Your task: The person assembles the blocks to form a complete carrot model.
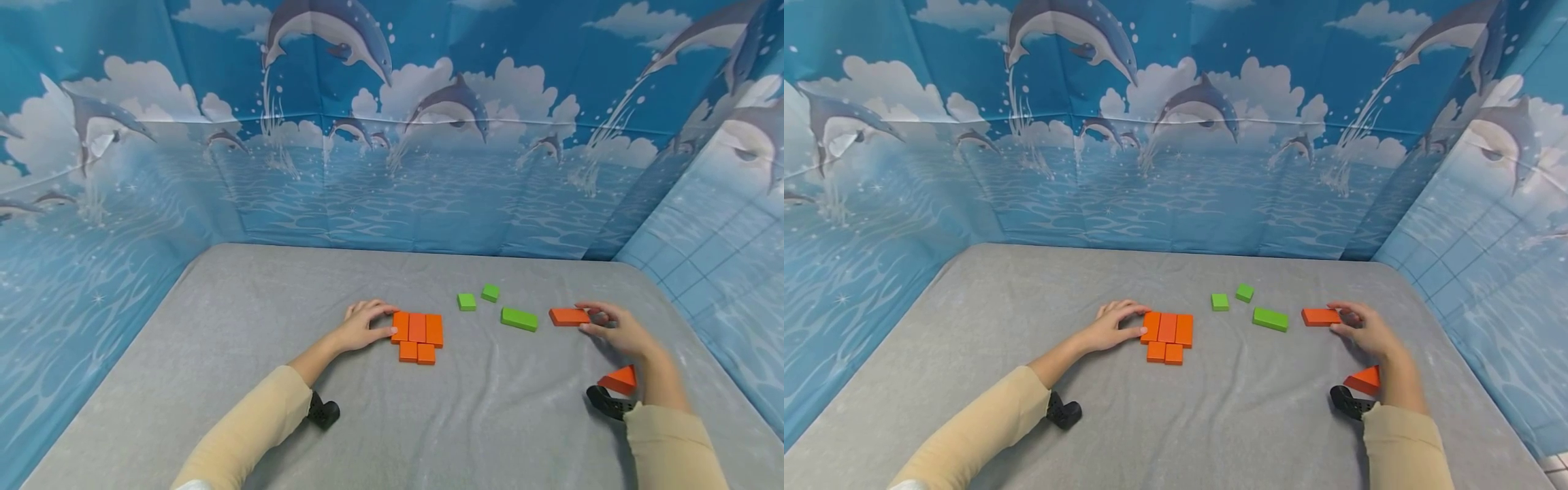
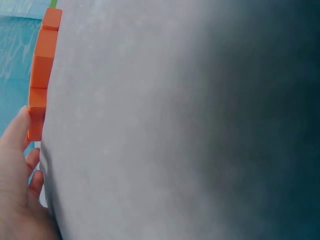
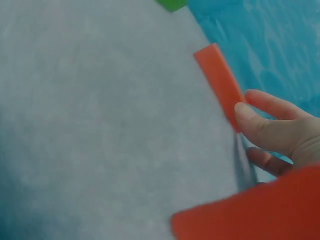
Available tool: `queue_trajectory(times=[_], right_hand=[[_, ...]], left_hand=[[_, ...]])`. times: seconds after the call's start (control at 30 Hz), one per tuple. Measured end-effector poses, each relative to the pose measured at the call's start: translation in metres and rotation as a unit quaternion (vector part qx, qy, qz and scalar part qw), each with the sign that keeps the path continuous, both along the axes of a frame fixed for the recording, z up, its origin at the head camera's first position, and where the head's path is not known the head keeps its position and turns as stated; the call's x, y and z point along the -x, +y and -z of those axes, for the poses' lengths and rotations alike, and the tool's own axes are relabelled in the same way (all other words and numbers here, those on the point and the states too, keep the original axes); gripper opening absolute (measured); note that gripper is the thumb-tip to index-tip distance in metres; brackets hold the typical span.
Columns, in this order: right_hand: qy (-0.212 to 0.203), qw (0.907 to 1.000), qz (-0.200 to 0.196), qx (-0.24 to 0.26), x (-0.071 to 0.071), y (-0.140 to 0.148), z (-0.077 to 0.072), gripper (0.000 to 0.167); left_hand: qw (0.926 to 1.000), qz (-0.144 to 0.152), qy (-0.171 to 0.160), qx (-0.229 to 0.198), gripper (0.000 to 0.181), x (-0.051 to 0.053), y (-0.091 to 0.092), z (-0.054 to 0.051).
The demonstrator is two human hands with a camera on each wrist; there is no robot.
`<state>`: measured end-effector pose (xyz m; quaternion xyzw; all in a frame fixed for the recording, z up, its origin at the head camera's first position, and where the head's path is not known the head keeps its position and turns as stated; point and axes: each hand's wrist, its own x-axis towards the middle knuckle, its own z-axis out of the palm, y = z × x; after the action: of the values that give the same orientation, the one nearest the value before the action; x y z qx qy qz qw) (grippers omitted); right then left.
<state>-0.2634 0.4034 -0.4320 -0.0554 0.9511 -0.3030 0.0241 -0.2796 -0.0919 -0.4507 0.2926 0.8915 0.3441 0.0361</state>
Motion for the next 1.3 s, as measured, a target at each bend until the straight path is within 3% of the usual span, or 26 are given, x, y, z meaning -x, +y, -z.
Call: queue_trajectory(times=[0.47,0.7,1.0,1.1,1.3], right_hand=[[0.03,0.9993,0.006,-0.022,0.005,-0.003,0.005,0.052],[0.041,0.999,0.016,0.004,0.002,-0.012,-0.006,0.055],[0.119,0.9917,-0.045,0.018,-0.007,-0.076,-0.04,0.043],[0.132,0.9874,-0.078,0.039,-0.011,-0.102,-0.042,0.039],[0.144,0.9766,-0.145,0.067,-0.023,-0.147,-0.033,0.035]], left_hand=[[1.0,-0.001,-0.003,0.001,0.042,0.0,0.0,-0.001],[1.0,-0.001,-0.006,-0.003,0.043,-0.001,0.0,-0.003],[0.9999,0.0,-0.009,-0.007,0.043,-0.004,0.0,-0.006],[0.9999,-0.001,-0.008,-0.007,0.043,-0.003,0.0,-0.005],[1.0,0.0,-0.003,-0.009,0.043,-0.002,-0.001,-0.004]])
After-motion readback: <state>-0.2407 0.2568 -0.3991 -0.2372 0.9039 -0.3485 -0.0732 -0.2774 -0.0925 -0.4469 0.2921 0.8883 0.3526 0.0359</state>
